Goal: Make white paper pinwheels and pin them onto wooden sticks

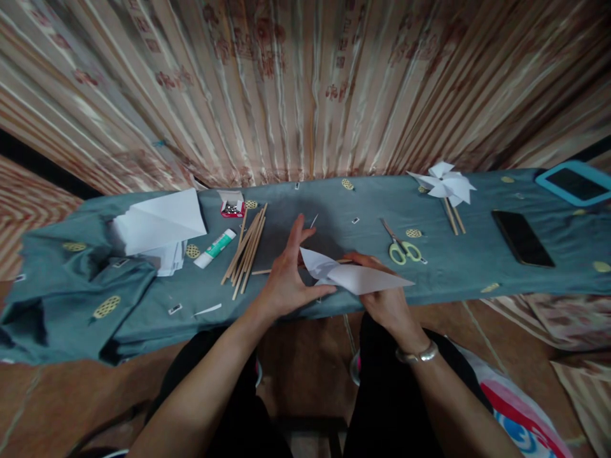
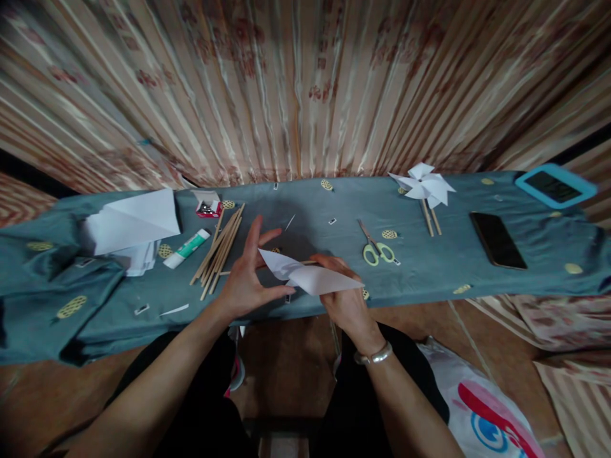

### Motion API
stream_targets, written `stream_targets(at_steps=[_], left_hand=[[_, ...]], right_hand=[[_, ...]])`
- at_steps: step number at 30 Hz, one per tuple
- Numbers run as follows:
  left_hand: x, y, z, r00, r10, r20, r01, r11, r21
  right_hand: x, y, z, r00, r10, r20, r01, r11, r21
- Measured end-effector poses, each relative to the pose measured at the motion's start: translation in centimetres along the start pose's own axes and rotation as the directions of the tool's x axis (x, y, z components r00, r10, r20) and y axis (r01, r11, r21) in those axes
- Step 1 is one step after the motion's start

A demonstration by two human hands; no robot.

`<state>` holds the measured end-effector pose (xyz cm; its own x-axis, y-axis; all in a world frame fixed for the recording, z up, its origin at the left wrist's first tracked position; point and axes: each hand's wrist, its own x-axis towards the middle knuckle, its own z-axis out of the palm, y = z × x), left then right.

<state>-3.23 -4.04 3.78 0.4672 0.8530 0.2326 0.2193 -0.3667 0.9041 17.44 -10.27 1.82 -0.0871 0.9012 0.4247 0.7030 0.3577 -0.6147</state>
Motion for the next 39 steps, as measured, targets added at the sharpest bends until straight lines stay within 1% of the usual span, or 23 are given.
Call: stream_targets(at_steps=[2,5,8,10,13,16,21,27,31,35,39], left_hand=[[-0.2,0.0,-0.1,0.995,0.101,0.011,-0.101,0.991,0.085],[-0.4,-0.1,-0.1,0.969,0.242,0.053,-0.248,0.944,0.217],[-0.4,-0.2,0.0,0.937,0.345,0.051,-0.345,0.894,0.286],[-0.4,-0.2,0.2,0.918,0.391,0.057,-0.388,0.862,0.326],[-0.4,-0.2,0.5,0.922,0.374,0.098,-0.38,0.829,0.41],[-0.5,-0.7,0.9,0.93,0.352,0.111,-0.359,0.791,0.496],[-0.3,-1.5,1.1,0.903,0.408,0.131,-0.405,0.711,0.575],[-0.1,-1.0,1.0,0.883,0.452,0.128,-0.437,0.691,0.576],[-0.2,-0.8,0.9,0.875,0.466,0.13,-0.45,0.685,0.573],[-0.2,-0.9,0.9,0.88,0.455,0.135,-0.444,0.688,0.574],[-0.2,-1.0,0.8,0.88,0.453,0.146,-0.449,0.688,0.57]], right_hand=[[0.0,-0.3,0.0,1.0,0.006,0.0,-0.006,1.0,0.017],[0.0,-0.8,0.0,1.0,0.027,-0.001,-0.027,0.999,0.046],[0.1,-1.2,0.0,0.999,0.032,-0.005,-0.032,0.997,0.072],[0.2,-1.4,0.2,1.0,0.016,-0.007,-0.015,0.997,0.073],[0.2,-1.5,0.5,0.999,-0.021,-0.027,0.022,0.999,0.042],[0.2,-1.8,0.9,0.997,-0.061,-0.036,0.061,0.998,-0.013],[0.0,-2.1,1.1,0.993,-0.108,-0.05,0.104,0.993,-0.063],[-0.1,-2.2,1.2,0.991,-0.111,-0.072,0.104,0.99,-0.096],[-0.1,-2.3,1.2,0.986,-0.143,-0.084,0.133,0.984,-0.121],[-0.1,-2.3,1.2,0.98,-0.182,-0.084,0.169,0.975,-0.145],[-0.1,-2.3,1.1,0.981,-0.183,-0.071,0.171,0.974,-0.146]])
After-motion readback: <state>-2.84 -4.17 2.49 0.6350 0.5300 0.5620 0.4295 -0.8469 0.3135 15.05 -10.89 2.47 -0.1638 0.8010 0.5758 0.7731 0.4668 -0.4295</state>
